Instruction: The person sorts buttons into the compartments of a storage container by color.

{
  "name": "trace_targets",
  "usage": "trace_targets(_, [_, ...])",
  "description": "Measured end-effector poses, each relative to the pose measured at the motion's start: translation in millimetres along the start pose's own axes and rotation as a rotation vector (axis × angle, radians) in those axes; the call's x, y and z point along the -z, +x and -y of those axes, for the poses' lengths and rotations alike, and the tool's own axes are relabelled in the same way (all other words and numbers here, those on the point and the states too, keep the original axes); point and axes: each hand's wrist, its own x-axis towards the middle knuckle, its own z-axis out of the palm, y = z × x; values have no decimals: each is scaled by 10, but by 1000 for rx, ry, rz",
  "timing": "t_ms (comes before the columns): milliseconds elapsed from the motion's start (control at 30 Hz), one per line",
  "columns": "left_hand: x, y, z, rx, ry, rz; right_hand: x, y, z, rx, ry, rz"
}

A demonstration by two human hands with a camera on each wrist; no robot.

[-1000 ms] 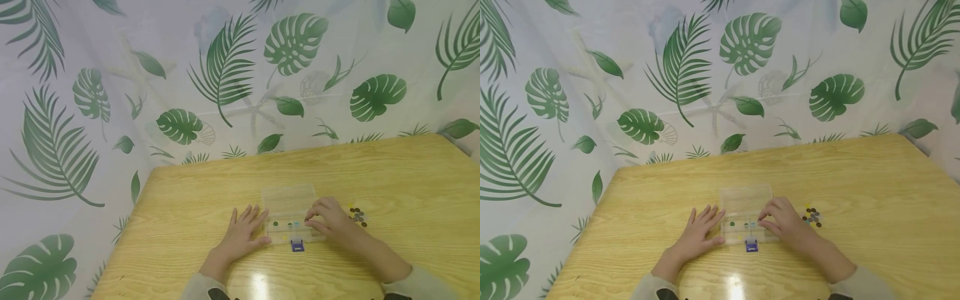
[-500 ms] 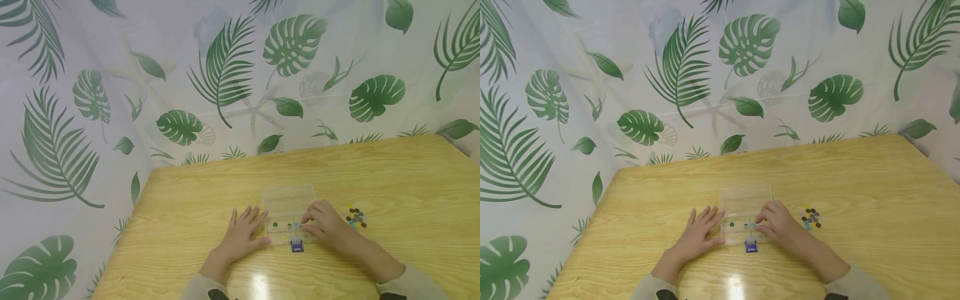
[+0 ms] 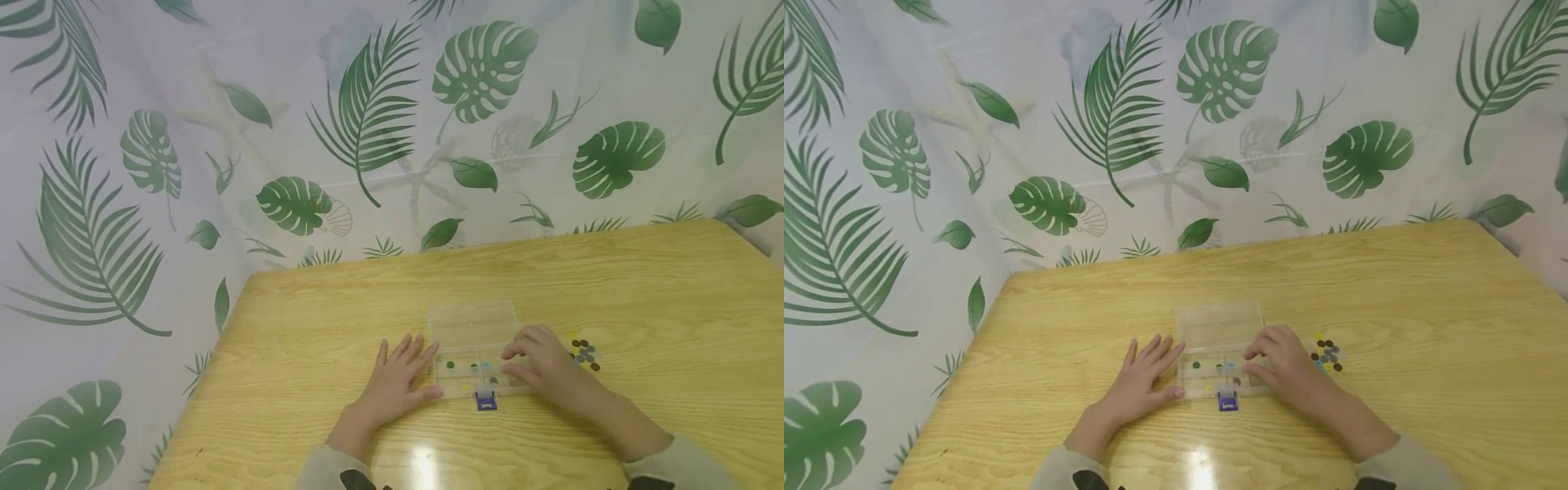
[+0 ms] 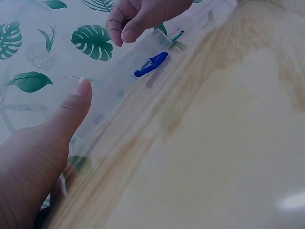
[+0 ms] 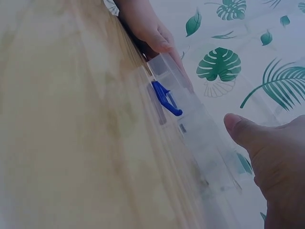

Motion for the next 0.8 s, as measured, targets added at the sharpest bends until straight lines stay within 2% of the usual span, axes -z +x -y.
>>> trace_targets(167, [4, 4, 2, 4, 0, 7, 66, -40, -61, 7, 7, -27])
trace_targets(433, [-10, 5, 11, 1, 2, -3, 166, -145, -111, -70, -26, -3])
trace_targets(533, [-20, 3, 16, -1, 3, -7, 188, -185, -146, -61, -49, -22])
trace_targets(800, [-14, 3, 25, 2, 5, 0, 368, -327, -202, -96, -101, -17])
